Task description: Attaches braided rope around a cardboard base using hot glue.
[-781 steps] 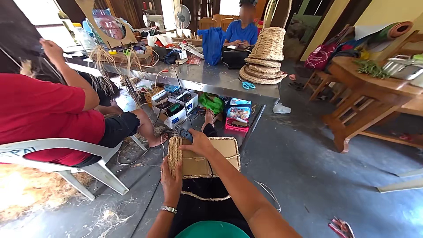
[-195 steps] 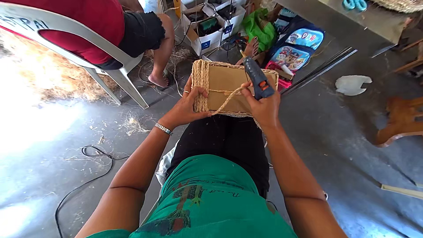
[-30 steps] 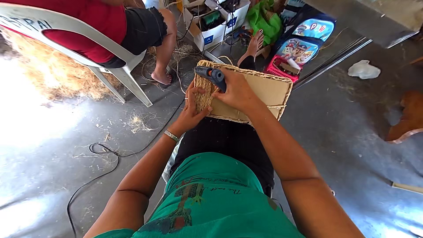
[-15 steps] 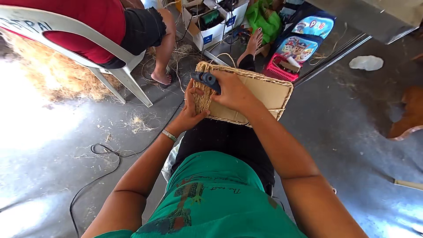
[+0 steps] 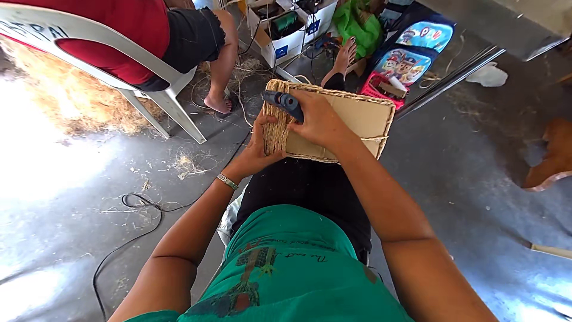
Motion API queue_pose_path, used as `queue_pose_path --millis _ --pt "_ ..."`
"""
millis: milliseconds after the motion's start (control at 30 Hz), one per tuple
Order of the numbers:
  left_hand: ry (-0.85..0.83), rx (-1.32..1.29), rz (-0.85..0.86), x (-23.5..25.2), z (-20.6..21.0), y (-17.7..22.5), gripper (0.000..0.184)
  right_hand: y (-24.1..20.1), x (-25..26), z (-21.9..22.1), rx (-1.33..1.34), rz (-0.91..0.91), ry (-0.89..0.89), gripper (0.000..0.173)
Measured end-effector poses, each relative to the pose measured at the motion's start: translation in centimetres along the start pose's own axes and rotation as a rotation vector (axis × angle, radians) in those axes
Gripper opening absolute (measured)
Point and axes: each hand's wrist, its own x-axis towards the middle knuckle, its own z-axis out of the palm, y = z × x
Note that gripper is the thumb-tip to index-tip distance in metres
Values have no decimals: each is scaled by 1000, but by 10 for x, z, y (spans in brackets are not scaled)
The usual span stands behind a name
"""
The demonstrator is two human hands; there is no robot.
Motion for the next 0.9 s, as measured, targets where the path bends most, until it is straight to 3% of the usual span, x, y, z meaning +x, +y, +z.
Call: queue_pose_path --millis 267,433,567,633,800,900 --pt "24 104 4 1 5 5 88 -8 1 -5 -38 61 -52 51" --pt "263 91 -30 1 27 5 106 -4 1 -2 -23 82 -3 53" --pt "318 161 -59 11 40 19 93 8 -2 9 34 12 161 53" --pt "329 132 -39 12 37 3 93 17 -4 11 96 -9 246 53" --pt "366 174 7 21 33 -9 87 16 -15 -23 248 176 273 42" --pt "329 286 52 22 32 -10 64 20 -21 -25 230 199 327 41"
